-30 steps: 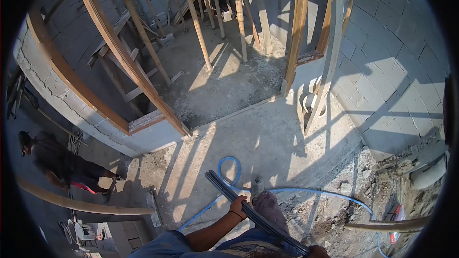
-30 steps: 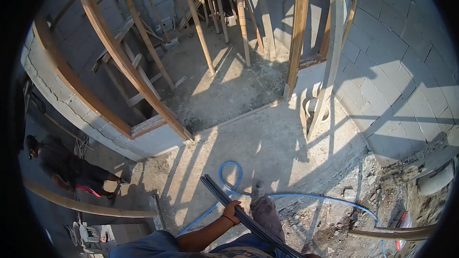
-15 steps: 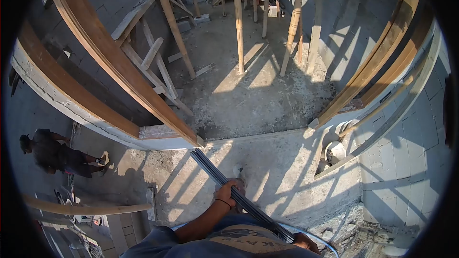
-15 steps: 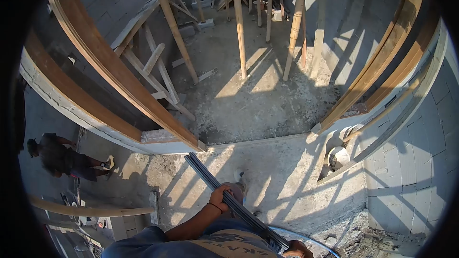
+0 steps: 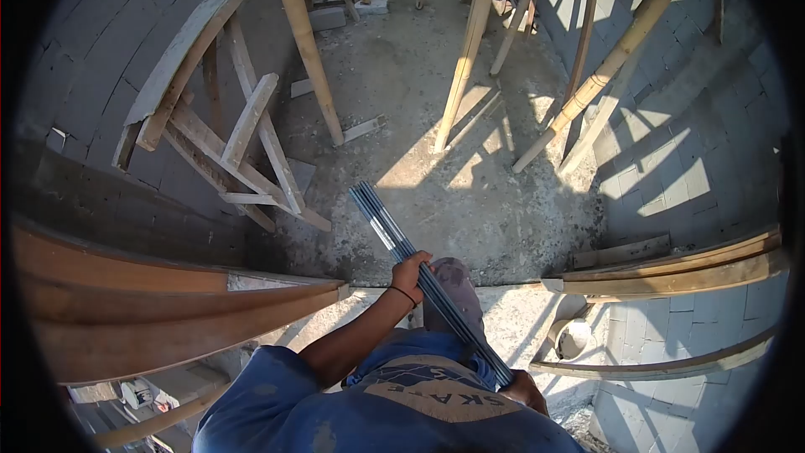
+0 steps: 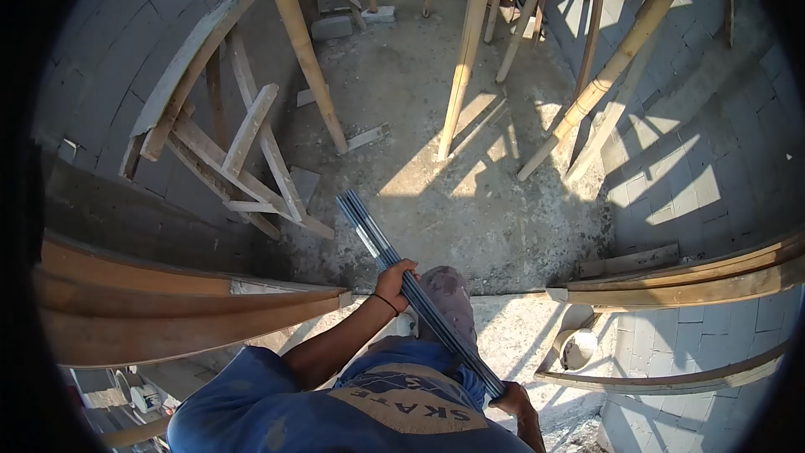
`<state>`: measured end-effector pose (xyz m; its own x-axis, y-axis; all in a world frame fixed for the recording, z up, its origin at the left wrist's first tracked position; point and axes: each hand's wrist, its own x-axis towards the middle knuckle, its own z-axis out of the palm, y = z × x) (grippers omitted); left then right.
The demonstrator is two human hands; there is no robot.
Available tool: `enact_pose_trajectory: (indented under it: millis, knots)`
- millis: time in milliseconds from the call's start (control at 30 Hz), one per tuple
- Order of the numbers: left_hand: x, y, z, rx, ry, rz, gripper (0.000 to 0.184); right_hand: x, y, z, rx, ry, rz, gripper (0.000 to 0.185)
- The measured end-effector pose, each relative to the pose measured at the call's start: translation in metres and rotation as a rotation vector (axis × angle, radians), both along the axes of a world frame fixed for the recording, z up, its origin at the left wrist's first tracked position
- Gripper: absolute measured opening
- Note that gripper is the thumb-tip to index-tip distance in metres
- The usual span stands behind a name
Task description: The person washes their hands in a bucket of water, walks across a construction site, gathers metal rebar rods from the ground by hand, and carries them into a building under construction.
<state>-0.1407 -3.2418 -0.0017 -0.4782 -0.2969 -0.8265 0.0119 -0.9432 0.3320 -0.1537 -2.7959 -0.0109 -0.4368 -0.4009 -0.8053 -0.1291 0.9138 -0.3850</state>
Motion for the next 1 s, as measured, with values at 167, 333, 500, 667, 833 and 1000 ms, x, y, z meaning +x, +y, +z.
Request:
enact_pose_trajectory:
  millis: [167, 333, 500, 667, 833, 1000]
  knots:
    - [-0.123, -0.136, -0.020, -0.022, -0.064, 0.041, 0.012, -0.136, -0.133, -0.038, 0.006, -0.034, 0.083, 0.044]
    - [-0.273, -0.300, -0.067, 0.002, -0.098, 0.169, 0.018, -0.319, -0.289, -0.073, -0.011, -0.009, 0.143, 0.039]
    - [-0.374, -0.419, -0.038, 0.005, -0.169, 0.213, 0.017, -0.434, -0.427, -0.010, 0.103, -0.071, 0.121, 0.042]
    - [-0.468, -0.530, -0.019, -0.002, -0.186, 0.111, 0.012, -0.502, -0.552, 0.012, 0.140, -0.086, 0.153, 0.051]
    - [-0.579, -0.656, -0.063, 0.028, -0.297, -0.003, 0.011, -0.562, -0.680, 0.007, 0.111, -0.203, -0.164, 0.053]
    - [-0.684, -0.796, -0.078, 0.005, -0.279, -0.113, 0.011, -0.584, -0.770, -0.087, 0.161, -0.161, -0.319, 0.051]
